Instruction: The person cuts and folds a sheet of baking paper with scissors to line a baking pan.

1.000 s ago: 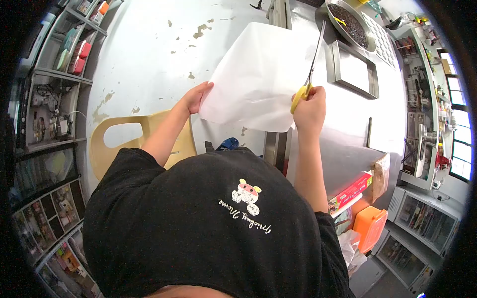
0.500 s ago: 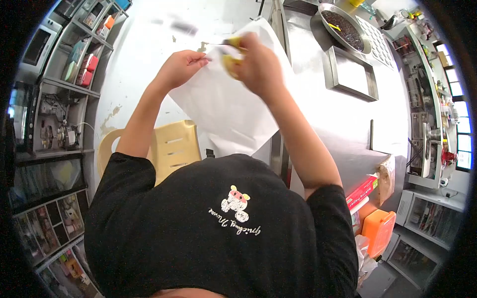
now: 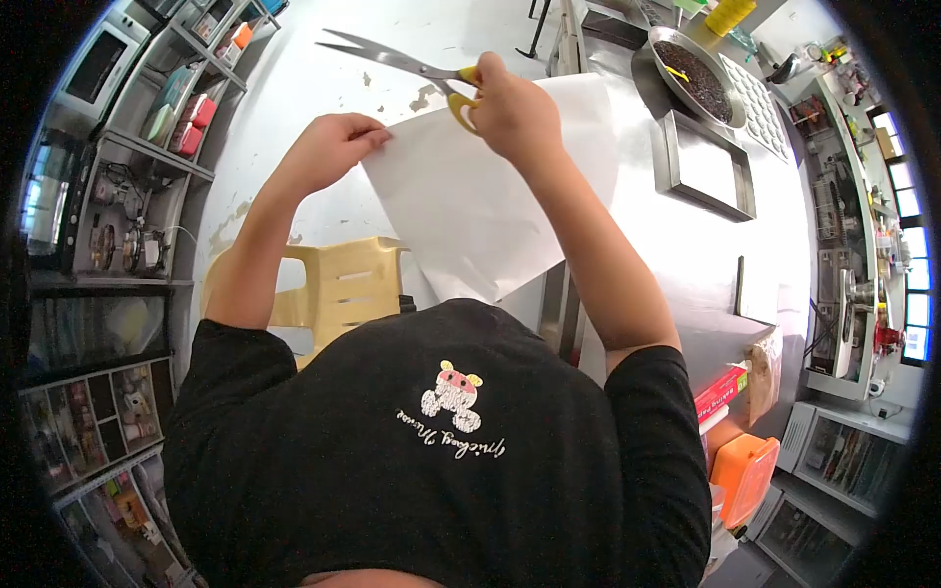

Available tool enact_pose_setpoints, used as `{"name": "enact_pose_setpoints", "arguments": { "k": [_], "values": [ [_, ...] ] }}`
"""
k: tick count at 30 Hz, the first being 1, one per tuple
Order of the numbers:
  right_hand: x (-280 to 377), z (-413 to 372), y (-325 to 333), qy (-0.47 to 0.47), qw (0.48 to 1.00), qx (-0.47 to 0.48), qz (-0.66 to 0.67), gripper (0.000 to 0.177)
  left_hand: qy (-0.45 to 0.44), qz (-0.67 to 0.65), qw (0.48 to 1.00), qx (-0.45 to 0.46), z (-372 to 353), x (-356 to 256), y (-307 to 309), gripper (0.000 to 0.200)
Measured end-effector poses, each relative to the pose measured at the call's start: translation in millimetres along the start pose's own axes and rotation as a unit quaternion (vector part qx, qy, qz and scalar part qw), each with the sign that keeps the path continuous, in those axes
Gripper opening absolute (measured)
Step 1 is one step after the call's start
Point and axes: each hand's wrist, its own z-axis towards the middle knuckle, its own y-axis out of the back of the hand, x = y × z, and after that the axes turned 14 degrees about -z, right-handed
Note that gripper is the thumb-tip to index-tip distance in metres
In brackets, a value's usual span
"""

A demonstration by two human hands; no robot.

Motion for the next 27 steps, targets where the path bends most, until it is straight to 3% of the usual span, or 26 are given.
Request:
{"name": "enact_pose_setpoints", "arguments": {
  "k": [2,5,7,8,9,10,11,13,14,17,18,19,21,22,23,25,27],
  "values": [
    [-7,0,2,-0.011,1.000,0.001,-0.003,0.030,0.042,-0.016,0.999,-0.027,-12,4,6,0.026],
    [-19,0,5,-0.032,0.999,-0.005,-0.013,0.030,0.015,-0.056,0.993,-0.099,-31,17,4,0.024],
    [-26,0,7,-0.047,0.998,-0.020,-0.019,0.031,0.019,-0.016,0.994,-0.104,-49,10,-1,0.031],
    [-30,-1,10,-0.049,0.998,-0.020,-0.021,0.031,0.063,-0.208,0.976,-0.029,-57,13,-6,0.043],
    [-32,-2,12,-0.044,0.998,-0.032,-0.011,0.031,0.105,-0.392,0.913,0.046,-62,18,-11,0.055],
    [-34,-3,15,-0.036,0.998,-0.045,-0.001,0.031,0.122,-0.578,0.786,0.180,-62,25,-23,0.073],
    [-36,-5,17,-0.036,0.998,-0.044,-0.003,0.031,0.130,-0.725,0.606,0.300,-60,30,-38,0.090],
    [-39,-11,20,-0.011,0.995,-0.075,0.068,0.030,0.174,-0.821,0.437,0.323,-53,28,-68,0.110],
    [-42,-14,21,-0.012,0.995,-0.074,0.066,0.030,0.179,-0.848,0.396,0.303,-49,29,-78,0.109],
    [-51,-23,25,0.020,0.989,-0.108,0.100,0.029,0.189,-0.864,0.355,0.304,-37,14,-87,0.108],
    [-54,-28,27,0.038,0.986,-0.108,0.120,0.029,0.201,-0.854,0.368,0.309,-36,8,-89,0.094],
    [-58,-31,29,0.056,0.983,-0.107,0.141,0.029,0.202,-0.853,0.366,0.312,-33,8,-95,0.094],
    [-71,-38,23,0.067,0.977,-0.116,0.165,0.028,0.267,-0.862,0.317,0.291,-27,8,-111,0.074],
    [-76,-41,20,0.080,0.970,-0.126,0.190,0.028,0.282,-0.845,0.378,0.254,-27,1,-115,0.049],
    [-82,-44,18,0.074,0.971,-0.128,0.187,0.028,0.286,-0.842,0.377,0.258,-25,0,-122,0.049],
    [-93,-51,16,0.058,0.964,-0.119,0.231,0.027,0.290,-0.827,0.454,0.161,-20,-5,-135,0.034],
    [-105,-60,16,0.054,0.963,-0.135,0.225,0.026,0.330,-0.806,0.470,0.145,-16,-12,-146,0.024]
  ]
}}
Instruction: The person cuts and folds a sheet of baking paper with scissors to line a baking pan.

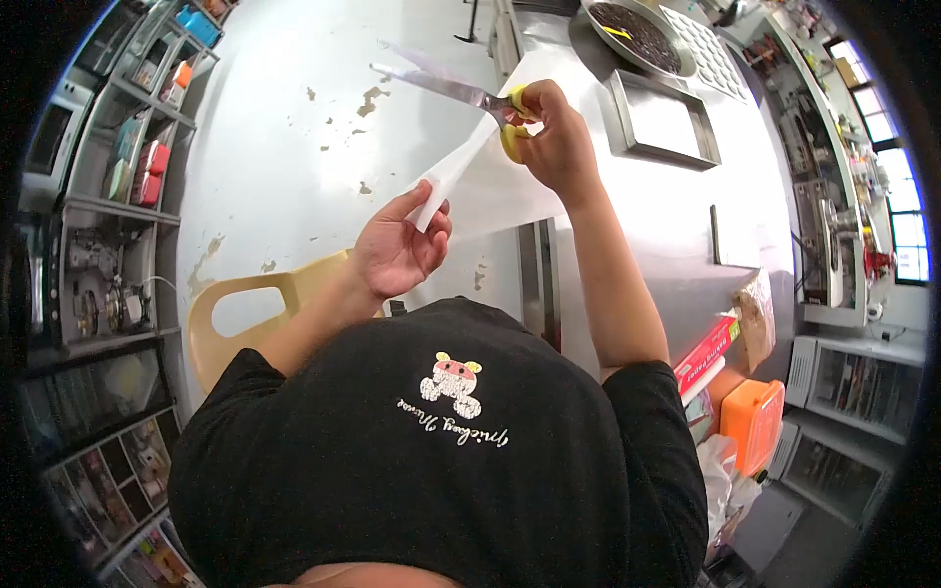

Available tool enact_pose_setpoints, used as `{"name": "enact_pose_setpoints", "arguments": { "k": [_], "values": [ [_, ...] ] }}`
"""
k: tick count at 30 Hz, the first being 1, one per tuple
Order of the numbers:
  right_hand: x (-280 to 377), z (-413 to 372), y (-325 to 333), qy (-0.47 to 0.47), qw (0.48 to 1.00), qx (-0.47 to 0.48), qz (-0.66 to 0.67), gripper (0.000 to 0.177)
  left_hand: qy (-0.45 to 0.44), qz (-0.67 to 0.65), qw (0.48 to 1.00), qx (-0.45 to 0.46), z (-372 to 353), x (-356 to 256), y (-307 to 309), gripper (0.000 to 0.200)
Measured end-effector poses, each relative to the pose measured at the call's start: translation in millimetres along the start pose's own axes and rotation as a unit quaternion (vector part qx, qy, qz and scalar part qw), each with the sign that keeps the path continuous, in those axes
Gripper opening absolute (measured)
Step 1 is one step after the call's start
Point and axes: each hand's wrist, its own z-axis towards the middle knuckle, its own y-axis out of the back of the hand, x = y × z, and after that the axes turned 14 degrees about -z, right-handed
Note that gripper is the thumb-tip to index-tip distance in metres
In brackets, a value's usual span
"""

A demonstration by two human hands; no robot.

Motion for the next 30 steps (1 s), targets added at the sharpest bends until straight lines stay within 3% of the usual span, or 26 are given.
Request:
{"name": "enact_pose_setpoints", "arguments": {
  "k": [2,4,6,11,14,20,21,23,30],
  "values": [
    [-4,-14,8,-0.094,0.995,-0.032,-0.007,0.028,-0.037,0.019,0.998,-0.039,11,9,-3,0.021],
    [-5,-35,21,-0.130,0.990,-0.043,-0.044,0.033,-0.039,0.040,0.997,-0.054,21,20,-7,0.019],
    [1,-64,36,-0.231,0.972,0.000,-0.046,0.034,-0.042,0.062,0.995,-0.070,34,28,-6,0.017],
    [21,-154,57,-0.403,0.913,0.036,0.049,0.037,-0.045,0.133,0.986,-0.087,75,51,0,0.017],
    [46,-198,64,-0.510,0.852,0.044,0.110,0.034,-0.057,0.160,0.980,-0.106,98,67,-1,0.021],
    [73,-236,70,-0.554,0.779,0.070,0.285,0.027,-0.080,0.178,0.974,-0.119,141,90,-6,0.028],
    [71,-239,69,-0.557,0.778,0.064,0.285,0.027,-0.075,0.183,0.973,-0.119,145,93,-9,0.028],
    [64,-246,69,-0.565,0.770,0.139,0.263,0.027,-0.081,0.182,0.972,-0.122,150,99,-16,0.032],
    [57,-240,77,-0.559,0.771,0.171,0.251,0.026,-0.073,0.192,0.973,-0.105,158,114,-29,0.035]
  ]
}}
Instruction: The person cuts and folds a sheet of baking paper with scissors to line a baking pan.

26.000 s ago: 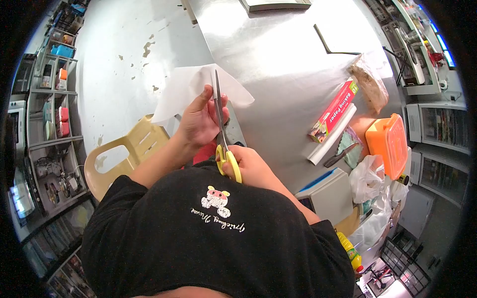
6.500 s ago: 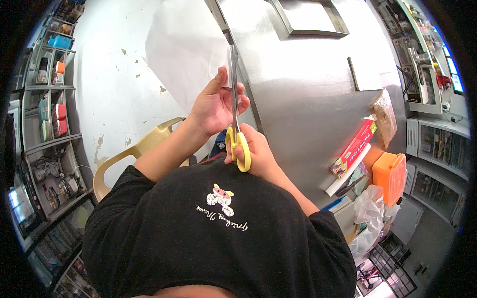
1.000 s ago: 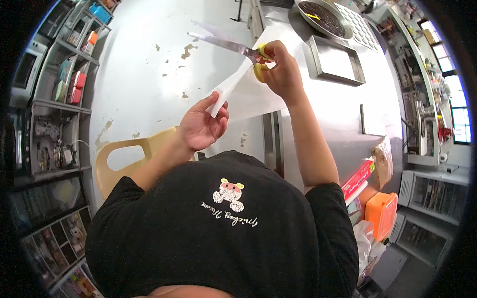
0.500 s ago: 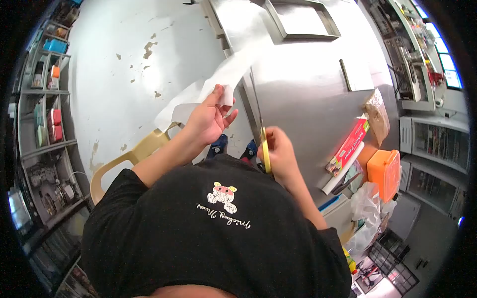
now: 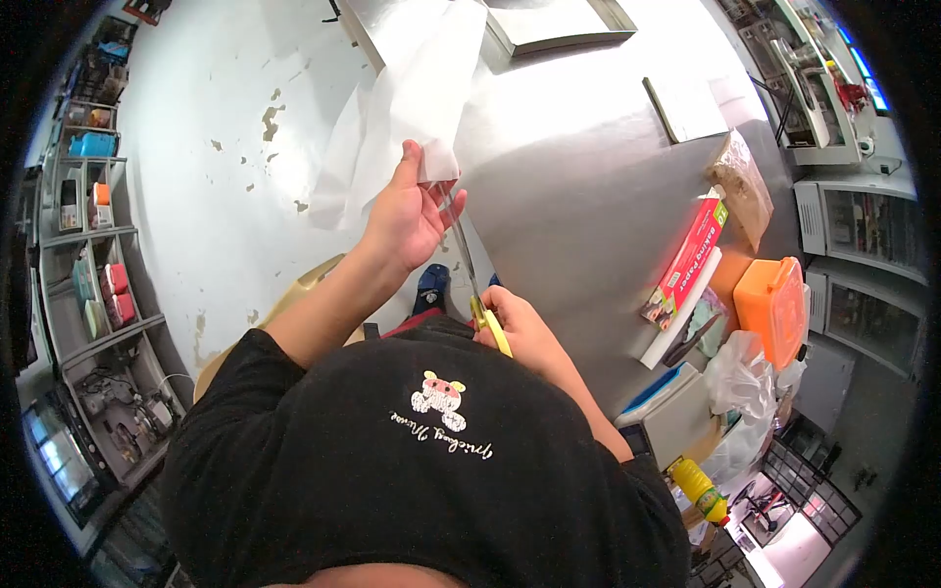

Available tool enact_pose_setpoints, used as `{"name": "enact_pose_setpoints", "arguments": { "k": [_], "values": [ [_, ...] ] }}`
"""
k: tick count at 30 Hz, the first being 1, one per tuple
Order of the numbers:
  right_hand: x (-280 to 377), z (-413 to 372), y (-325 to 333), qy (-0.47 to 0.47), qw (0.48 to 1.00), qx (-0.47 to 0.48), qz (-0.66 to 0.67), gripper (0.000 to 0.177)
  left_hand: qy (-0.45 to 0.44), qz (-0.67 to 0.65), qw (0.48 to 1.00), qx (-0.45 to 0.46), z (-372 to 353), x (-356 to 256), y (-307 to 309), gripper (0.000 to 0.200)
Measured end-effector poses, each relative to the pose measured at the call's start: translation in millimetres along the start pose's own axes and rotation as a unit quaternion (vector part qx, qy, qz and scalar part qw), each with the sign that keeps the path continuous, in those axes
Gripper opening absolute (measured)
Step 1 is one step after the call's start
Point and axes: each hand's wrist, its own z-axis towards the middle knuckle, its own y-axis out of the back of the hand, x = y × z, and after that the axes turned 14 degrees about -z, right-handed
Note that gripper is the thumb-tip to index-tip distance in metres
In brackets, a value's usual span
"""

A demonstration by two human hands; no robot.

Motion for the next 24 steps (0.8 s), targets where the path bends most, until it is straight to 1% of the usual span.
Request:
{"name": "enact_pose_setpoints", "arguments": {
  "k": [2,8,12,18,20,21,23,24],
  "values": [
    [-6,2,1,0.021,0.999,-0.003,0.050,0.024,0.001,0.001,1.000,0.001,1,1,-2,0.036],
    [-6,1,9,0.038,0.994,0.014,0.099,0.024,0.009,-0.018,1.000,0.002,5,3,-1,0.036],
    [-4,1,13,0.040,0.994,0.020,0.102,0.024,0.015,-0.013,1.000,-0.003,3,3,-3,0.036],
    [-5,-2,18,0.054,0.995,0.028,0.081,0.029,0.013,-0.039,0.999,-0.006,3,1,-5,0.033],
    [-5,-3,20,0.095,0.986,0.047,0.126,0.029,0.005,-0.025,1.000,-0.002,4,0,-5,0.036],
    [-3,-2,21,0.095,0.986,0.047,0.126,0.029,0.005,-0.025,1.000,-0.003,3,0,-5,0.036],
    [1,0,23,0.090,0.993,0.043,0.066,0.029,0.001,-0.019,1.000,0.003,-1,0,-8,0.035],
    [0,2,23,0.090,0.993,0.041,0.066,0.029,0.002,-0.018,1.000,0.004,-1,0,-9,0.035]
  ]
}}
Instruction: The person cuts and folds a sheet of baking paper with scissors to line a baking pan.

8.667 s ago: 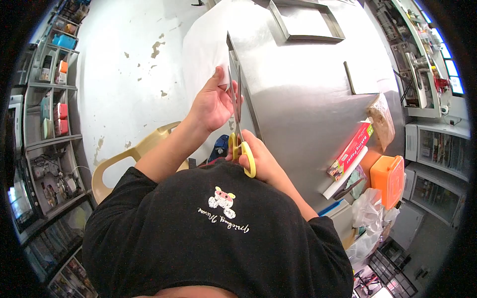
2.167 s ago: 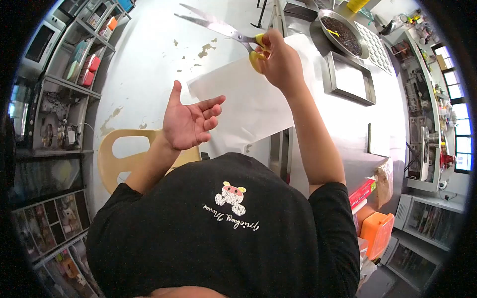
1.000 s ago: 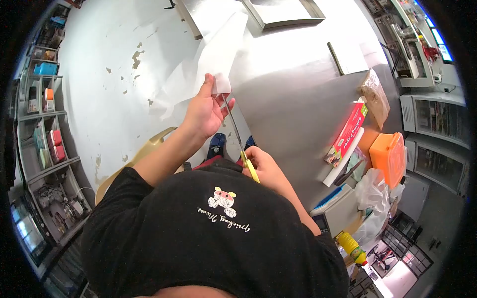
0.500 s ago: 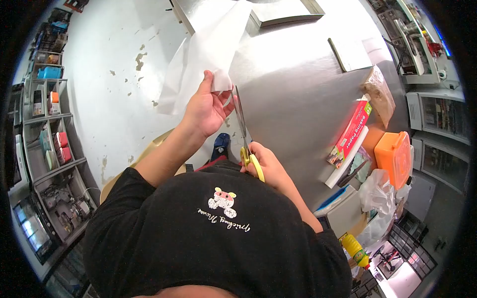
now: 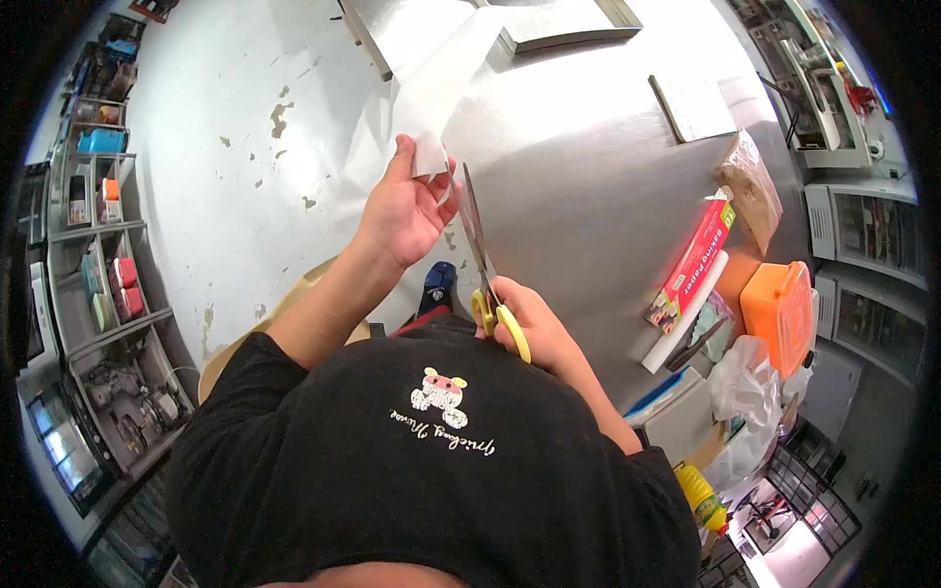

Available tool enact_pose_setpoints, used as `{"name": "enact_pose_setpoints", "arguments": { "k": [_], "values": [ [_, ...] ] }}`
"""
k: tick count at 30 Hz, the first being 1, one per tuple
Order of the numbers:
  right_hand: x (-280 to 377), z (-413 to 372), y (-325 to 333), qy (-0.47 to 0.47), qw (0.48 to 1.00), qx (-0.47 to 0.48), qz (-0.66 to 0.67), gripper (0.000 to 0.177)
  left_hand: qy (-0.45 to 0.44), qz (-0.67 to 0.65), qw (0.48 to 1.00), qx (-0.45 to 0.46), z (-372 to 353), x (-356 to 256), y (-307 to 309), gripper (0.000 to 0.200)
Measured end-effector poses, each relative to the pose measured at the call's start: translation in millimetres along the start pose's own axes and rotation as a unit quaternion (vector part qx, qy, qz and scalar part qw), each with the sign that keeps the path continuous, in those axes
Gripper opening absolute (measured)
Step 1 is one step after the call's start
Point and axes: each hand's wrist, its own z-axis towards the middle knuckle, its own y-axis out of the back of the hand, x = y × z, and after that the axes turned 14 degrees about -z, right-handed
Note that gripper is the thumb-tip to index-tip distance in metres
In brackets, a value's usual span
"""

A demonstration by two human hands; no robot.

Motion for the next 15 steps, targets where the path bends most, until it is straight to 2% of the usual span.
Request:
{"name": "enact_pose_setpoints", "arguments": {
  "k": [12,15],
  "values": [
    [3,9,-6,-0.012,0.999,0.006,0.030,0.024,0.011,-0.012,1.000,0.010,-3,0,8,0.033],
    [4,13,-10,-0.025,0.999,0.011,0.026,0.025,0.035,-0.010,0.998,0.041,1,3,18,0.033]
  ]
}}
